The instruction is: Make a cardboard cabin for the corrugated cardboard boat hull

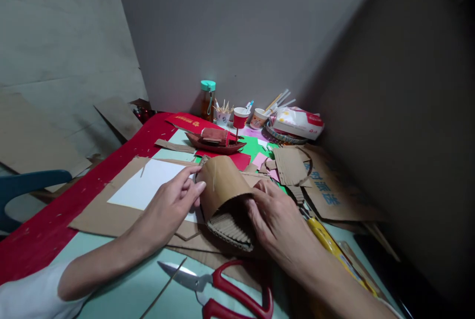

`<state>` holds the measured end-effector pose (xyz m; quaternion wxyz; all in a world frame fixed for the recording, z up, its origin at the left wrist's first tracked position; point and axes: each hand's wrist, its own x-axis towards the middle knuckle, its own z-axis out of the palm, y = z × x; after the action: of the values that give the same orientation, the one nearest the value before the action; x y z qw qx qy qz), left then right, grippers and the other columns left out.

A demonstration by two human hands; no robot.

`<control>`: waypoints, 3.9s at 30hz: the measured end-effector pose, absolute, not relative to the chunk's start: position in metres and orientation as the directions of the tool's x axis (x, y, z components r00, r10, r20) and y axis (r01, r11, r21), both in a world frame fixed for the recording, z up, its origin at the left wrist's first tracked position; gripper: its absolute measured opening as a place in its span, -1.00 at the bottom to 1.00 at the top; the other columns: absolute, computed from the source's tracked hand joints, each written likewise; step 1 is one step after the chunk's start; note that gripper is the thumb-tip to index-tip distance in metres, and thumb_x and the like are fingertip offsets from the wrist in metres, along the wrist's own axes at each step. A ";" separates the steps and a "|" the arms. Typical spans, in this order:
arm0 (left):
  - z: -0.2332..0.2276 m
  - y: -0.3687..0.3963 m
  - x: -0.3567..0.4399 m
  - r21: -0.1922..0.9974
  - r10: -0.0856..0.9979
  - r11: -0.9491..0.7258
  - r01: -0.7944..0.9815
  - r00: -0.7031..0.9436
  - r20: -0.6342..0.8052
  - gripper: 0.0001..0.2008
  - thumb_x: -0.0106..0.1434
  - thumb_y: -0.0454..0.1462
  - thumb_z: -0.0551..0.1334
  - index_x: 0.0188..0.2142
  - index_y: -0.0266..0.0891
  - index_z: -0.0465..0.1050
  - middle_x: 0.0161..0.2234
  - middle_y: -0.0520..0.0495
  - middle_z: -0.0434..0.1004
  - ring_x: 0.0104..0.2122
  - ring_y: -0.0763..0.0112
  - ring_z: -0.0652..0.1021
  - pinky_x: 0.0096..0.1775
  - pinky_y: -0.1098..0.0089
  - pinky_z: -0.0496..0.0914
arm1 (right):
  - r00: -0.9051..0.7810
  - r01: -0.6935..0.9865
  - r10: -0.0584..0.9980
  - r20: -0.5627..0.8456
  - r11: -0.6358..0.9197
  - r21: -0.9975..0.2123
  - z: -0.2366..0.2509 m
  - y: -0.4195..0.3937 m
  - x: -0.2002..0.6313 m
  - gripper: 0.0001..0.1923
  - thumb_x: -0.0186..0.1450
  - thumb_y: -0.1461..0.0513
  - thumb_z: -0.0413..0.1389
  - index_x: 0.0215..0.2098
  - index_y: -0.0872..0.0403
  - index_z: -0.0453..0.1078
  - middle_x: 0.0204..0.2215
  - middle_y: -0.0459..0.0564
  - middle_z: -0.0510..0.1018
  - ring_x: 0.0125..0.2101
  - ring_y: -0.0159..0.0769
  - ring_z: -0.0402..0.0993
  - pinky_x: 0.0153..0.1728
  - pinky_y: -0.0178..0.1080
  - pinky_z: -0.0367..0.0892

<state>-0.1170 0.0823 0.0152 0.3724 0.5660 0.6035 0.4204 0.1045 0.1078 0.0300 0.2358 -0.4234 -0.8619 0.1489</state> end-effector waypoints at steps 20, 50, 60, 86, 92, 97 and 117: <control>0.003 0.076 -0.104 0.556 0.897 -0.336 0.760 0.078 0.435 -0.49 0.46 -0.25 -0.03 0.36 -0.22 0.12 -0.18 -0.14 0.38 -0.16 0.17 0.46 -0.14 0.13 0.43 | -0.521 0.620 0.819 0.240 0.556 -0.553 0.015 0.103 0.105 -0.59 0.28 0.38 -0.11 0.06 0.18 0.35 -0.21 0.19 0.49 -0.23 -0.03 0.48 -0.21 0.06 0.45; -0.014 0.063 -0.104 0.370 0.884 -0.409 0.834 0.262 0.387 -0.37 0.40 -0.09 0.09 0.37 -0.34 0.09 0.40 -0.35 0.15 0.35 0.01 0.23 0.28 -0.09 0.26 | -0.468 0.716 0.744 0.476 0.635 -0.289 0.011 0.107 0.107 -0.51 0.27 0.28 -0.09 0.08 0.33 0.39 -0.18 0.34 0.67 -0.26 -0.03 0.68 -0.30 -0.09 0.61; -0.007 0.063 -0.096 0.477 0.889 -0.369 0.797 0.153 0.433 -0.67 0.33 -0.28 0.13 0.08 -0.23 0.29 0.15 -0.31 0.36 0.13 0.08 0.46 0.10 0.05 0.46 | -0.487 0.724 0.731 0.478 0.644 -0.248 0.011 0.107 0.105 -0.44 0.28 0.34 -0.11 0.18 0.48 0.32 -0.15 0.45 0.63 -0.39 0.01 0.67 -0.44 -0.03 0.61; 0.003 0.070 -0.081 0.558 0.989 -0.129 0.820 0.067 0.130 -0.92 0.22 -0.31 0.02 -0.34 -0.07 0.09 -0.26 -0.05 0.20 -0.35 0.17 0.39 -0.28 0.11 0.32 | -0.464 0.675 0.845 0.265 0.531 -0.512 -0.007 0.117 0.105 -0.35 0.26 0.34 -0.10 0.32 0.37 0.17 0.15 0.38 0.48 0.19 0.01 0.41 0.20 0.10 0.33; 0.009 0.066 -0.090 0.631 0.980 -0.197 0.750 0.153 0.124 -0.94 0.26 -0.27 0.07 -0.35 -0.11 0.16 -0.26 -0.04 0.25 -0.33 0.22 0.39 -0.25 0.15 0.32 | -0.529 0.641 0.822 0.210 0.549 -0.536 0.005 0.129 0.113 -0.36 0.25 0.33 -0.04 0.30 0.32 0.22 0.15 0.37 0.49 0.14 0.02 0.46 0.18 0.10 0.34; 0.014 0.077 -0.112 0.771 0.984 -0.180 0.610 0.110 0.143 -0.88 0.27 -0.28 0.10 -0.42 -0.13 0.21 -0.37 0.02 0.27 -0.40 0.30 0.35 -0.32 0.24 0.27 | -0.591 0.623 0.795 0.136 0.557 -0.549 0.029 0.136 0.118 -0.34 0.21 0.41 -0.02 0.30 0.16 0.29 0.17 0.19 0.51 0.17 -0.04 0.44 0.21 0.04 0.31; 0.004 0.095 -0.129 0.914 0.996 -0.070 0.400 0.086 0.039 -0.93 0.21 -0.28 0.28 -0.31 -0.19 0.41 -0.43 0.13 0.34 -0.41 0.41 0.36 -0.35 0.38 0.25 | -0.582 0.675 0.735 0.349 0.675 -0.298 0.057 0.111 0.107 -0.42 0.44 0.02 0.02 0.38 -0.08 0.15 0.32 0.11 0.34 0.30 0.12 0.24 0.19 0.32 0.26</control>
<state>-0.1288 0.0950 0.0044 0.3911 0.6247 0.5585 0.3808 0.1068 0.1111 0.0572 0.2263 -0.3974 -0.8868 0.0664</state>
